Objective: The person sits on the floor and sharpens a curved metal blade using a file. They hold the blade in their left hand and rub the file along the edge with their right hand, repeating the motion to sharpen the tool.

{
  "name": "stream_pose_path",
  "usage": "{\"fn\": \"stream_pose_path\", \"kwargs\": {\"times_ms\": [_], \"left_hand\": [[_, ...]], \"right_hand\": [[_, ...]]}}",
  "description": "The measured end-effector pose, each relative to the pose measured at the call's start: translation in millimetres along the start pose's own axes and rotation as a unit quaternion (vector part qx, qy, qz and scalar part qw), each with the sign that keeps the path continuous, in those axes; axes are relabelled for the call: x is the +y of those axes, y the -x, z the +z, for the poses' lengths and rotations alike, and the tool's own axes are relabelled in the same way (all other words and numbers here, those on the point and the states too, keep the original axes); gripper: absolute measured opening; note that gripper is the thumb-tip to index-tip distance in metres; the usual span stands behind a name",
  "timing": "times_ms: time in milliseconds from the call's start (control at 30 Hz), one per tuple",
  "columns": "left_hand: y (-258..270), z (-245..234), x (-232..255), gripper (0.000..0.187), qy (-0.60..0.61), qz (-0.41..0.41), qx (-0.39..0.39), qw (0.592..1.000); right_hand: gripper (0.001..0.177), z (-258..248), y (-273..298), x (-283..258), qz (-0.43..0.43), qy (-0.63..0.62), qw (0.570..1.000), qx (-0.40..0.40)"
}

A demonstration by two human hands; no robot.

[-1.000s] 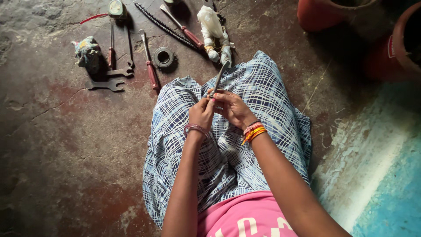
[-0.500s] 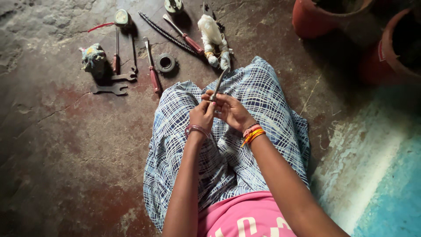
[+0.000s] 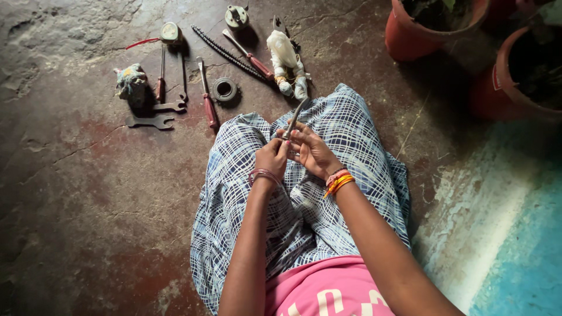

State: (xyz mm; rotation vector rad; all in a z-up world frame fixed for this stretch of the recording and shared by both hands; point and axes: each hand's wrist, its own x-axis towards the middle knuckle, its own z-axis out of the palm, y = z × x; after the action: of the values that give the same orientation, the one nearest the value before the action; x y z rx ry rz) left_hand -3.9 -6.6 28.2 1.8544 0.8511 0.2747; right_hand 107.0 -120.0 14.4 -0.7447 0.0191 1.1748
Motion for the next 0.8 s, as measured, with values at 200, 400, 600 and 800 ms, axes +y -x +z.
{"fn": "stream_pose_path", "kwargs": {"times_ms": [200, 400, 600, 800], "left_hand": [[0.2, -0.3, 1.2, 0.028, -0.015, 0.019, 0.009, 1.000], [-0.8, -1.5, 3.8, 0.027, 0.002, 0.004, -0.006, 1.000], [-5.1, -2.0, 6.1, 0.027, -0.005, 0.009, 0.004, 1.000], [-8.1, -1.9, 4.3, 0.027, 0.001, -0.005, -0.003, 1.000]], "right_hand": [[0.043, -3.6, -3.1, -1.4, -0.007, 0.015, 1.000, -0.003], [0.044, -9.0, -12.2, 6.3, -0.022, -0.021, 0.999, -0.026], [0.048, 8.3, -6.7, -5.1, -0.002, -0.029, 1.000, -0.008], [0.040, -2.1, -17.2, 4.3, -0.008, -0.024, 1.000, -0.001]]}}
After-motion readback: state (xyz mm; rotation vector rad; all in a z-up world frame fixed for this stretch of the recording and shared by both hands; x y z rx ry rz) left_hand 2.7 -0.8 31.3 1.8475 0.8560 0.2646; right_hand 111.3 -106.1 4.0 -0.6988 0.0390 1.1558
